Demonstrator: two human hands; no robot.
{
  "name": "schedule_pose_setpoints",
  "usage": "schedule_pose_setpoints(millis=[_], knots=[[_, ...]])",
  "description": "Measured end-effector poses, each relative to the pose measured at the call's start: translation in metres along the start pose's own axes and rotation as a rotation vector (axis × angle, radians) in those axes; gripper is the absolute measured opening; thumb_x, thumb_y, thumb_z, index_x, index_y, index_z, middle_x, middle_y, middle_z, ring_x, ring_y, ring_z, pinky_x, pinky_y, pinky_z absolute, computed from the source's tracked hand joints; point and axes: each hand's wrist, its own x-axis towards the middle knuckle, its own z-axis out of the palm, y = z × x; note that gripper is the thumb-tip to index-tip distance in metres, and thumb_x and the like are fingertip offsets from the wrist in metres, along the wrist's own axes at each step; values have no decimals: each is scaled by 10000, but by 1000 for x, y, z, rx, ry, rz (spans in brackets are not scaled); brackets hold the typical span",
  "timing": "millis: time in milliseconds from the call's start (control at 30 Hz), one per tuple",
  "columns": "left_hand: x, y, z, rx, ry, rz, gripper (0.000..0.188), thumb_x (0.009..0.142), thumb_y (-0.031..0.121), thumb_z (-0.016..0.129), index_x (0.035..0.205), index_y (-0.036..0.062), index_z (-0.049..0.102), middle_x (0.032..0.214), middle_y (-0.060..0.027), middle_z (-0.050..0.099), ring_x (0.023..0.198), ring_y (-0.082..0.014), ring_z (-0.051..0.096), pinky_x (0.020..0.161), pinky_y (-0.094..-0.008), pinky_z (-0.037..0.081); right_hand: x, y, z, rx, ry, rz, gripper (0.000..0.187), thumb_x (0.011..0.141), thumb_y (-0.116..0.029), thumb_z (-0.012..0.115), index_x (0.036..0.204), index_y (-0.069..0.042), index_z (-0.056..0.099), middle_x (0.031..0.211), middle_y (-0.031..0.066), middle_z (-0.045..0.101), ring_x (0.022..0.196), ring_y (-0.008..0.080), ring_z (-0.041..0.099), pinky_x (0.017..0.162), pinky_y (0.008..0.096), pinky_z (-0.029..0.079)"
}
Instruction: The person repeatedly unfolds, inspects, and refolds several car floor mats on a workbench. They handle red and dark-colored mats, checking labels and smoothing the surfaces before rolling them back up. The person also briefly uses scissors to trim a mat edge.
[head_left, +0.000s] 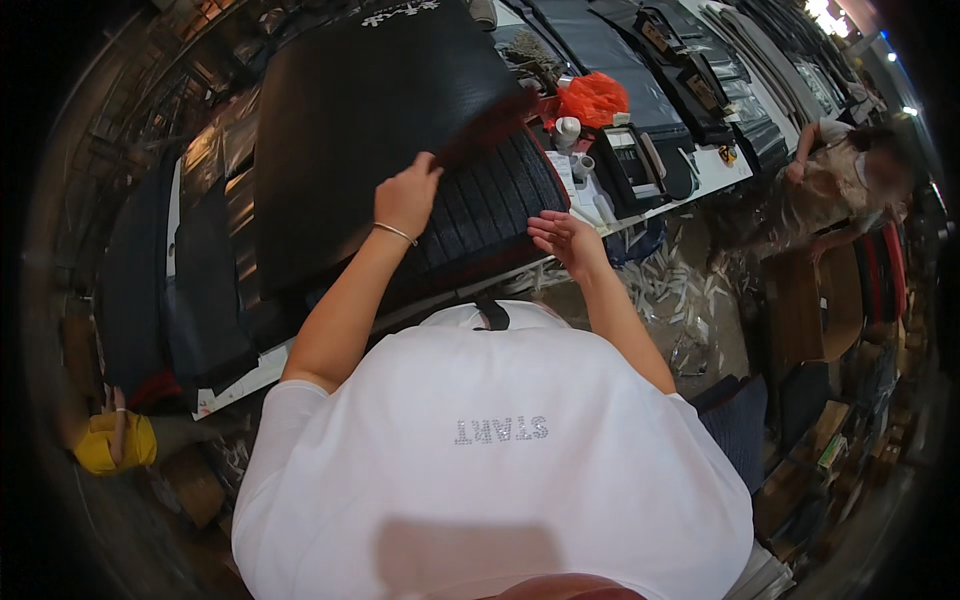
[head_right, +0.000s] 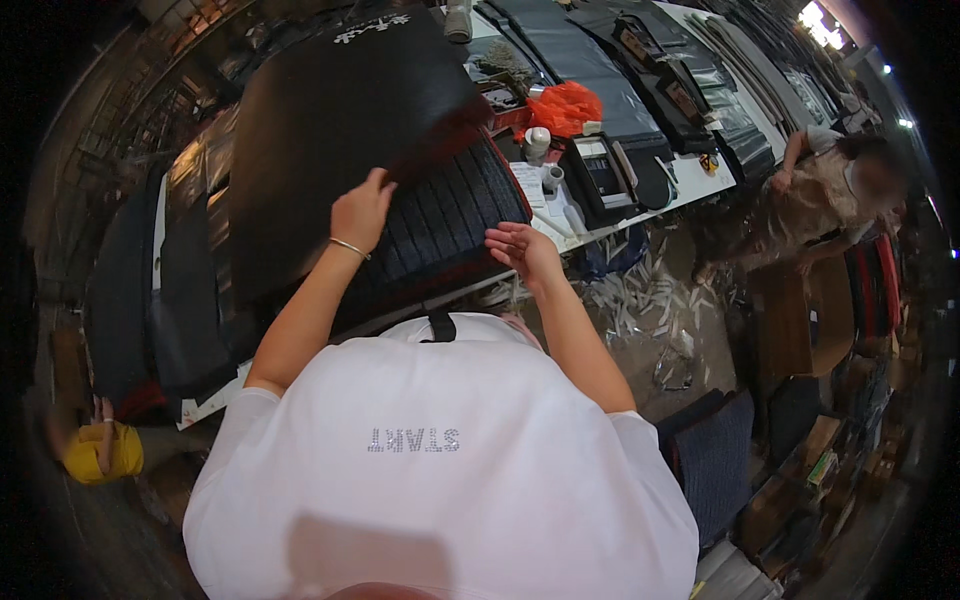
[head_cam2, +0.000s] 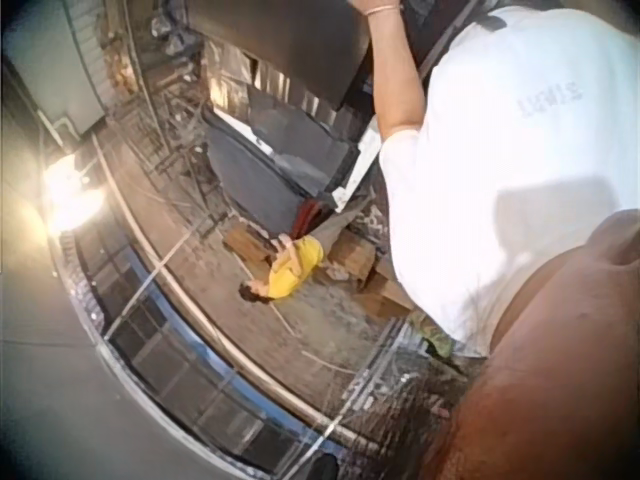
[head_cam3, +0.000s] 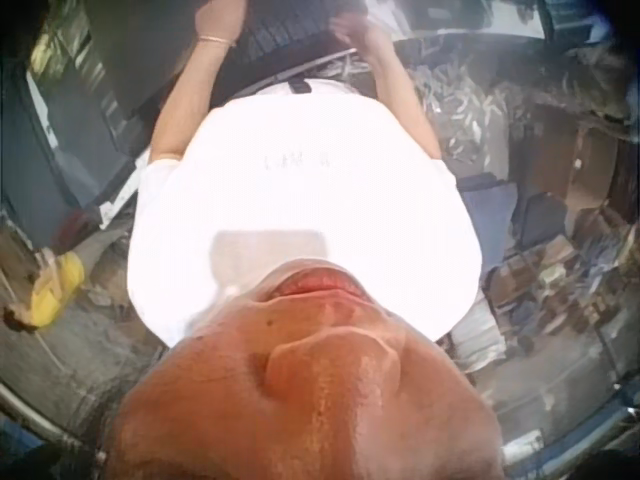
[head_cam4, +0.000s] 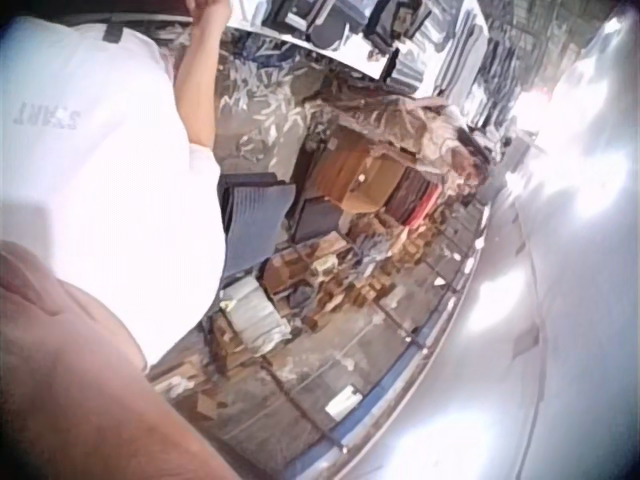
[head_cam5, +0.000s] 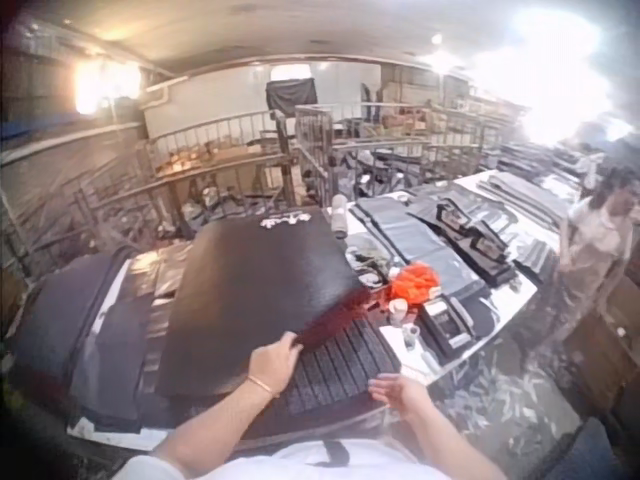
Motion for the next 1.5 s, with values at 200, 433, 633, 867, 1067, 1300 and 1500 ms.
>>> schedule_pose_setpoints(millis=[200, 433, 633, 867, 1067, 1300, 1500], knots=[[4, -19, -16, -375, 277, -298, 365, 1071, 319, 571, 1282, 32, 651, 1028, -267, 739, 981, -466, 703, 828, -496, 544, 31, -7, 12, -332, 3, -242, 269, 1020, -78, 550, 1259, 9, 641, 1080, 155, 746, 878, 215, 746, 791, 306, 603], [18, -62, -43, -633, 527, -425, 358, 1076, 224, 608, 1330, -23, 654, 1186, -136, 742, 1075, -215, 678, 984, -362, 502, 107, -43, 56, -1062, 43, -876, 189, 961, -101, 640, 1117, -27, 717, 1029, 135, 701, 919, 296, 715, 846, 384, 571], [13, -99, -63, -1032, 674, -671, 372, 1093, 147, 569, 1405, -53, 600, 1297, -91, 688, 1146, -186, 632, 1061, -324, 462, 167, -93, 107, -1064, -74, -857, 187, 945, -141, 688, 1101, -47, 726, 1117, 174, 631, 997, 378, 679, 890, 470, 547], [14, -97, -37, -733, 624, -781, 374, 1090, 165, 573, 1398, -46, 605, 1273, -86, 685, 1141, -180, 614, 1049, -325, 455, 370, -161, 133, -1097, 110, -888, 262, 949, -199, 636, 1131, -40, 736, 1113, 235, 690, 1045, 450, 664, 921, 525, 535], [5, -103, -34, -839, 636, -867, 360, 1090, 163, 574, 1395, -26, 605, 1256, -73, 685, 1124, -166, 621, 1033, -321, 470, 402, -173, 187, -945, 133, -810, 215, 905, -203, 666, 1004, -17, 704, 996, 238, 742, 970, 455, 700, 859, 522, 559], [5, -86, -34, -752, 596, -819, 402, 1096, 183, 568, 1433, -35, 573, 1320, -92, 655, 1169, -182, 606, 1073, -340, 453, 233, -105, 211, -468, -580, 93, 878, 1004, -401, 696, 1650, -112, 176, 1508, 207, 531, 1142, 348, 690, 820, 451, 627], [-60, -40, -21, -49, 720, -576, 719, 988, 234, 728, 1539, -72, 382, 1482, -228, 535, 1327, -306, 546, 1195, -415, 366, 189, -104, 227, -139, -764, 141, 1003, 1019, -373, 680, 1718, -162, -8, 1702, 113, 286, 1450, 290, 444, 1071, 510, 508]])
